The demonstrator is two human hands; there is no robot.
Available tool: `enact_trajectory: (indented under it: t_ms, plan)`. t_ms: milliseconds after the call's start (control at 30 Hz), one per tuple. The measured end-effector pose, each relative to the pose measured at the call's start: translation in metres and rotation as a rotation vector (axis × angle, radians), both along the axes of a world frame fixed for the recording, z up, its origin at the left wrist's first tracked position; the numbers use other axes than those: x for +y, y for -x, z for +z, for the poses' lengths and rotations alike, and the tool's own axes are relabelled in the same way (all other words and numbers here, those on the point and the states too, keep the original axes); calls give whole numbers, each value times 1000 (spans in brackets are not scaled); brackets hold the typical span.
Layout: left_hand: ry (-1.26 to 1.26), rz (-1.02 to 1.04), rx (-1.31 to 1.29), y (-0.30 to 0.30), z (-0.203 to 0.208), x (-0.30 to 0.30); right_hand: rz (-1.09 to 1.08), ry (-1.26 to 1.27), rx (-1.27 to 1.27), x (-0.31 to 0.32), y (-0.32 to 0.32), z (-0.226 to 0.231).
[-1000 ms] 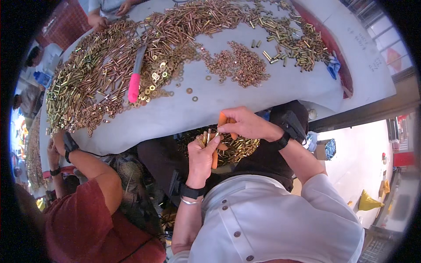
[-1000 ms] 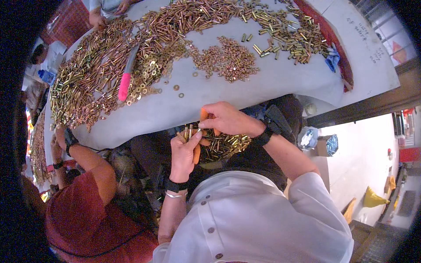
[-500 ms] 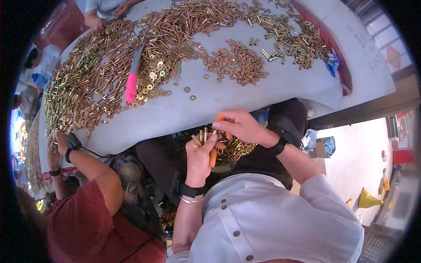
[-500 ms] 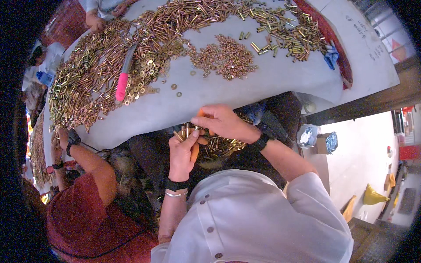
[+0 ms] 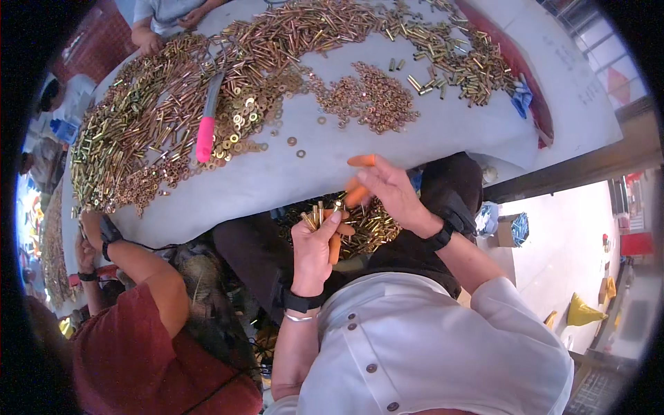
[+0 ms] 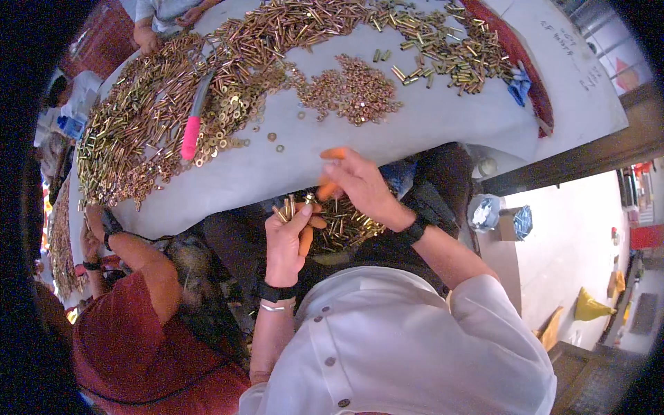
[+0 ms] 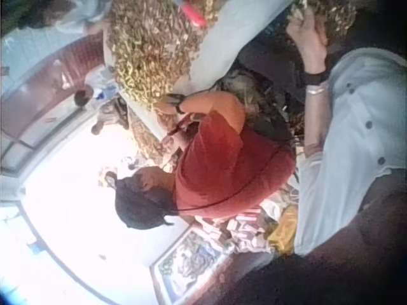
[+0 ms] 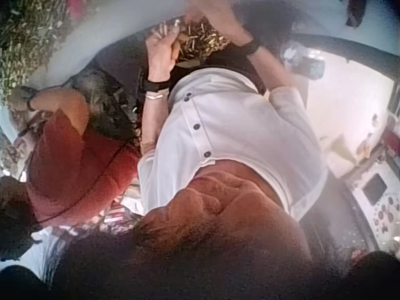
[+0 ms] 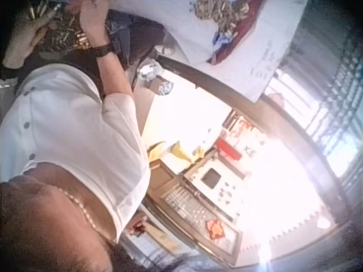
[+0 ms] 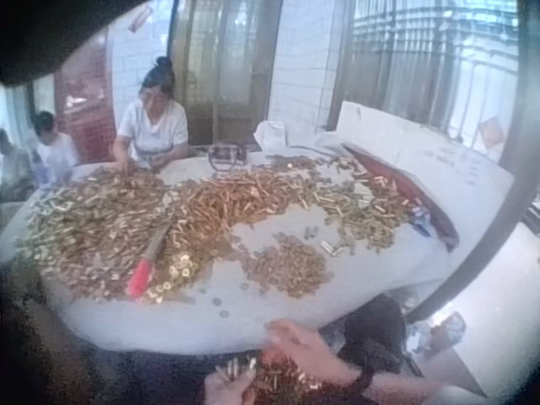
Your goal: Sorting and assembling sets of metal bolts and washers from a pile on a table.
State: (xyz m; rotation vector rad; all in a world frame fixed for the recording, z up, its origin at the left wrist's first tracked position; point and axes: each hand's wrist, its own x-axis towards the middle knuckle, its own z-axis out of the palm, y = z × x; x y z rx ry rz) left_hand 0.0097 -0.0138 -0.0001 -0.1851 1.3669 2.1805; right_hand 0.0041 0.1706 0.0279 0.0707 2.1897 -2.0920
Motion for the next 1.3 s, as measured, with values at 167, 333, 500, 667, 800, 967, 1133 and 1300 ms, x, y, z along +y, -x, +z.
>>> enact_trajectory:
  t_ms: [167, 333, 500, 667, 800, 967, 1133, 1300]
  plan:
    - [3, 71, 32, -4, 4, 6, 29, 24, 35, -1, -3, -2]
    - [-2, 48, 44, -5, 5, 8, 63, 13, 6, -7, -7, 0]
    - [-6, 13, 14, -11, 6, 13, 126, -174, -69, -3, -5, -9]
    - [-38, 39, 15, -16, 3, 22, 131, -72, 84, 2, -11, -20]
    - [-57, 60, 42, -19, 4, 22, 101, -253, 31, 1, -9, -11]
    - [-22, 9, 10, -17, 7, 17, 116, -246, -93, 5, -7, -9]
    - [-24, 13, 60, -18, 3, 17, 141, -210, -10, 2, -11, -3]
    - [-65, 10, 8, -15, 9, 16, 139, -106, -107, 6, -13, -11]
